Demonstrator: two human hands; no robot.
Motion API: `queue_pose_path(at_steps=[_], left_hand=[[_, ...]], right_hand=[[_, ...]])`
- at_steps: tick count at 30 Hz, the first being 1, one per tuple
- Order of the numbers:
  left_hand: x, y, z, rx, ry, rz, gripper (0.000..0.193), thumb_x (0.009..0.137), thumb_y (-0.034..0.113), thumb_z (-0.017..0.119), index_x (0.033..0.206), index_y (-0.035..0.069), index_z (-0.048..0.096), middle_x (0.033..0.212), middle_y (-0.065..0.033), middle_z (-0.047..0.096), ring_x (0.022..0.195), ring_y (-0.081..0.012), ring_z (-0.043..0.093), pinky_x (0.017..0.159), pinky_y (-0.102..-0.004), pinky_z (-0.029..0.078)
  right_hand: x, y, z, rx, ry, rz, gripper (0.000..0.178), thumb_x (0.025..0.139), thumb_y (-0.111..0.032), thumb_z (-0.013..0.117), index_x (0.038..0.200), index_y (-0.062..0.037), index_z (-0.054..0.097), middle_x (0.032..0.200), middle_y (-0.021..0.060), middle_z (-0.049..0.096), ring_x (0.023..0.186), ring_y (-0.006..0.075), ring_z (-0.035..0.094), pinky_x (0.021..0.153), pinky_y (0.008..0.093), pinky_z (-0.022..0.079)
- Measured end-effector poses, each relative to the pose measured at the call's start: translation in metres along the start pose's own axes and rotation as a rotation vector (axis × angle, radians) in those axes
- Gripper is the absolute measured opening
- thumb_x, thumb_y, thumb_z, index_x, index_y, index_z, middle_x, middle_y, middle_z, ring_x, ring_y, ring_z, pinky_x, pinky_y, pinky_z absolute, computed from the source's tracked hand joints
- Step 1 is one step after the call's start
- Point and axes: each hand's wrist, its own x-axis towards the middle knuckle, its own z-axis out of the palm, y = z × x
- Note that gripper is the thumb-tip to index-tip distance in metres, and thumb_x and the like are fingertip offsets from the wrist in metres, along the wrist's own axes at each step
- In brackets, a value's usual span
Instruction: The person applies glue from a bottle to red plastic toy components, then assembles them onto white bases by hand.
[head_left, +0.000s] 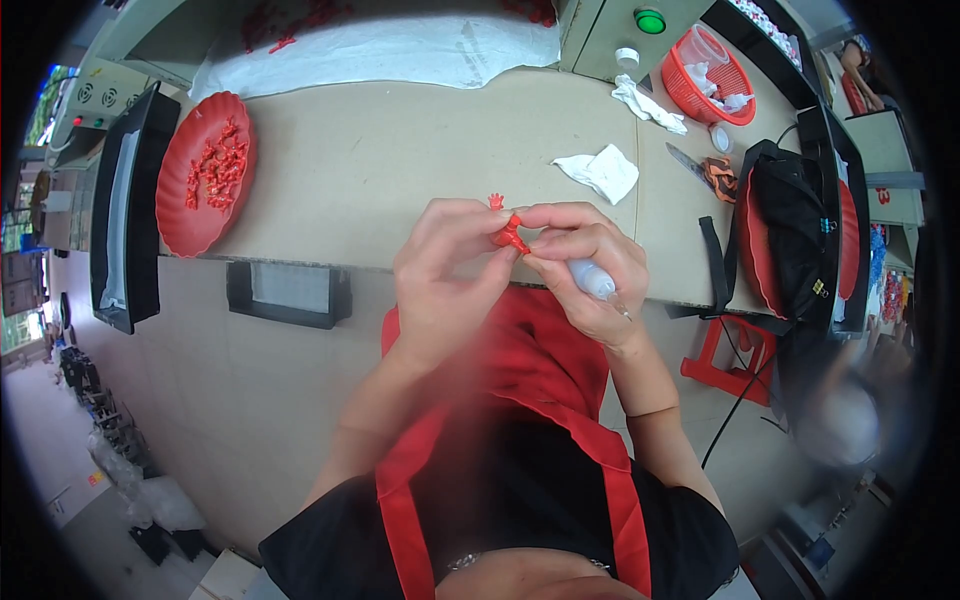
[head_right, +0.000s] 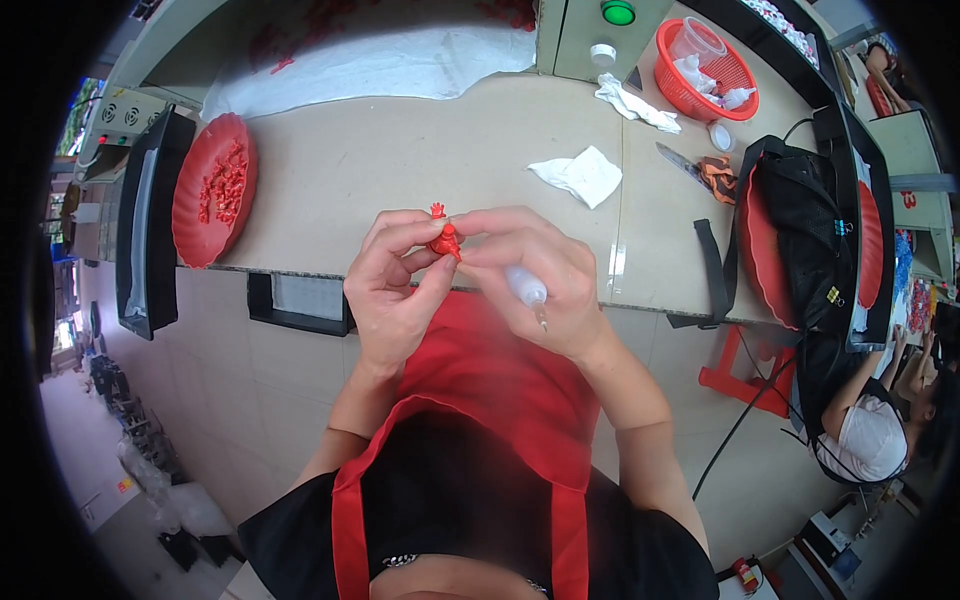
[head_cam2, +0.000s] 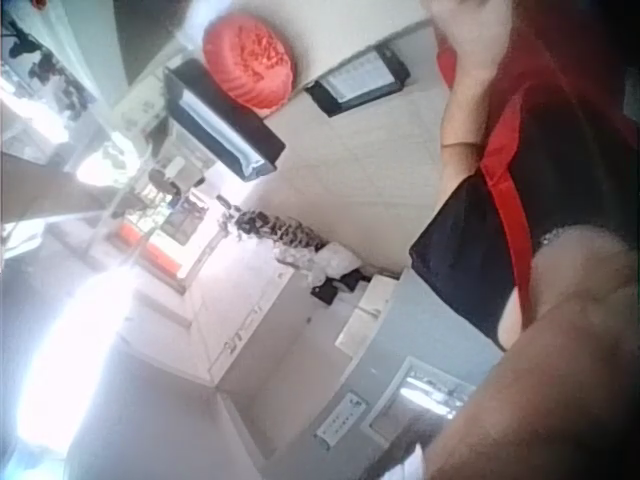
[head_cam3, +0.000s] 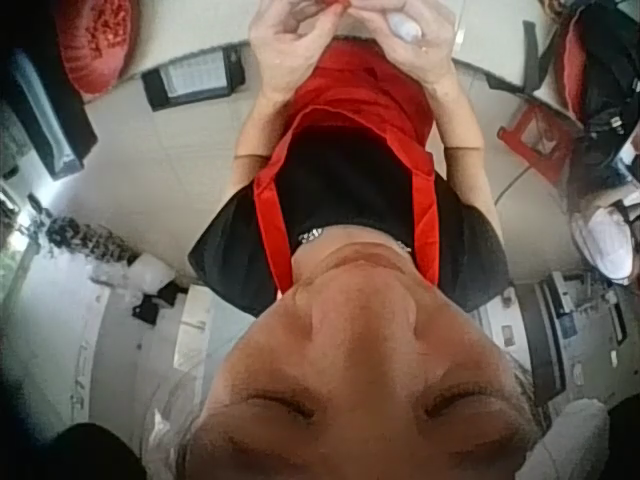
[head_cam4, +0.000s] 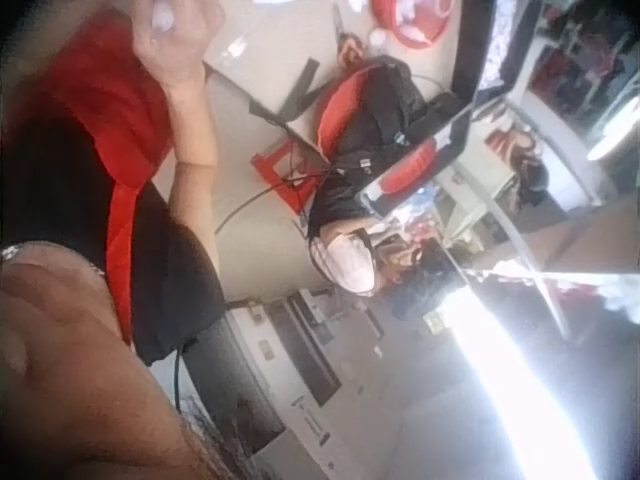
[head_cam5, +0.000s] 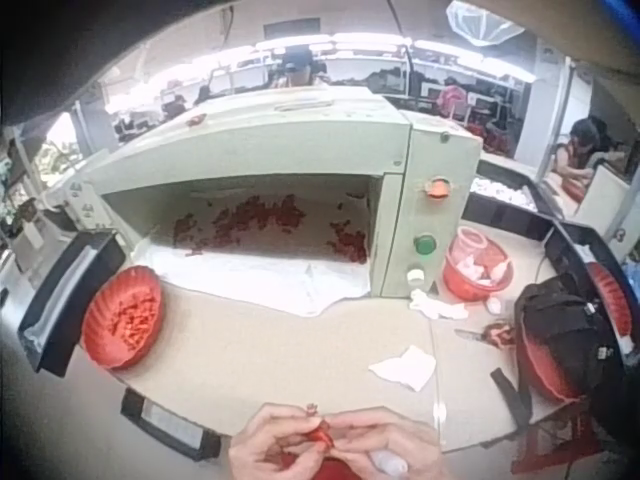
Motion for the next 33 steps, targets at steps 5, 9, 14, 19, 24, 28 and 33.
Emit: queue_pose_path(at_steps=[5,9,14,19,24,28,33], left_hand=[[0.0,0.0005,0.0009,-0.008,0.01,-0.023,0.034,0.071,-0.016,0.061,0.101,0.0,0.06,0.101,-0.01,0.053,0.088,-0.0196,0.063,0.078,-0.0296,0.056],[0.0003,0.0003,0.001,-0.01,0.004,-0.043,0.034,0.071,-0.016,0.061,0.102,0.0,0.059,0.102,-0.0102,0.053,0.089,-0.0196,0.063,0.08,-0.0303,0.056],[0.0004,-0.001,-0.0007,-0.013,-0.01,-0.06,0.035,0.071,-0.015,0.061,0.103,-0.001,0.058,0.103,-0.0103,0.052,0.091,-0.0194,0.062,0.082,-0.0311,0.056],[0.0008,-0.0012,-0.0013,-0.018,-0.012,-0.066,0.035,0.072,-0.015,0.061,0.104,-0.001,0.058,0.103,-0.0103,0.052,0.091,-0.0195,0.061,0.082,-0.0315,0.056],[0.0009,-0.0013,-0.001,-0.024,-0.008,-0.066,0.035,0.072,-0.015,0.061,0.104,-0.001,0.058,0.103,-0.0103,0.052,0.091,-0.0196,0.061,0.082,-0.0316,0.055],[0.0013,-0.0007,-0.001,-0.02,-0.006,-0.071,0.035,0.072,-0.015,0.06,0.103,0.0,0.058,0.103,-0.01,0.052,0.092,-0.0193,0.061,0.082,-0.0314,0.055],[0.0018,0.0003,-0.0003,-0.029,-0.008,-0.081,0.034,0.072,-0.015,0.06,0.103,0.0,0.058,0.103,-0.0099,0.052,0.092,-0.019,0.061,0.082,-0.0313,0.055]], right_hand=[[-0.0004,0.0028,0.0007,-0.003,0.002,0.001,0.019,0.071,0.009,0.067,0.085,-0.0021,0.06,0.096,0.0159,0.065,0.081,0.0245,0.066,0.066,0.0281,0.052],[-0.0006,0.0055,0.0012,0.004,-0.002,0.013,0.018,0.071,0.008,0.066,0.085,-0.0018,0.061,0.096,0.0156,0.065,0.081,0.0246,0.066,0.066,0.0282,0.052],[-0.0009,0.0079,0.0017,0.003,-0.009,0.014,0.018,0.071,0.008,0.066,0.085,-0.0015,0.061,0.096,0.0159,0.064,0.081,0.025,0.065,0.067,0.0287,0.052],[-0.0004,0.0079,0.0029,0.017,0.001,0.02,0.018,0.071,0.008,0.066,0.085,-0.0013,0.06,0.096,0.016,0.064,0.081,0.0259,0.065,0.067,0.0289,0.052],[-0.0004,0.0082,0.0024,0.005,-0.002,0.019,0.018,0.071,0.008,0.066,0.085,-0.0015,0.06,0.096,0.0159,0.064,0.081,0.0257,0.065,0.067,0.0287,0.052],[-0.0005,0.0085,0.0028,-0.001,-0.001,0.021,0.017,0.072,0.007,0.065,0.085,-0.0018,0.061,0.096,0.0156,0.064,0.08,0.0253,0.066,0.067,0.0286,0.052],[0.0002,0.0071,0.0031,0.02,0.007,0.037,0.015,0.073,0.007,0.065,0.085,-0.0016,0.061,0.096,0.0155,0.064,0.08,0.0248,0.066,0.067,0.0287,0.052]])
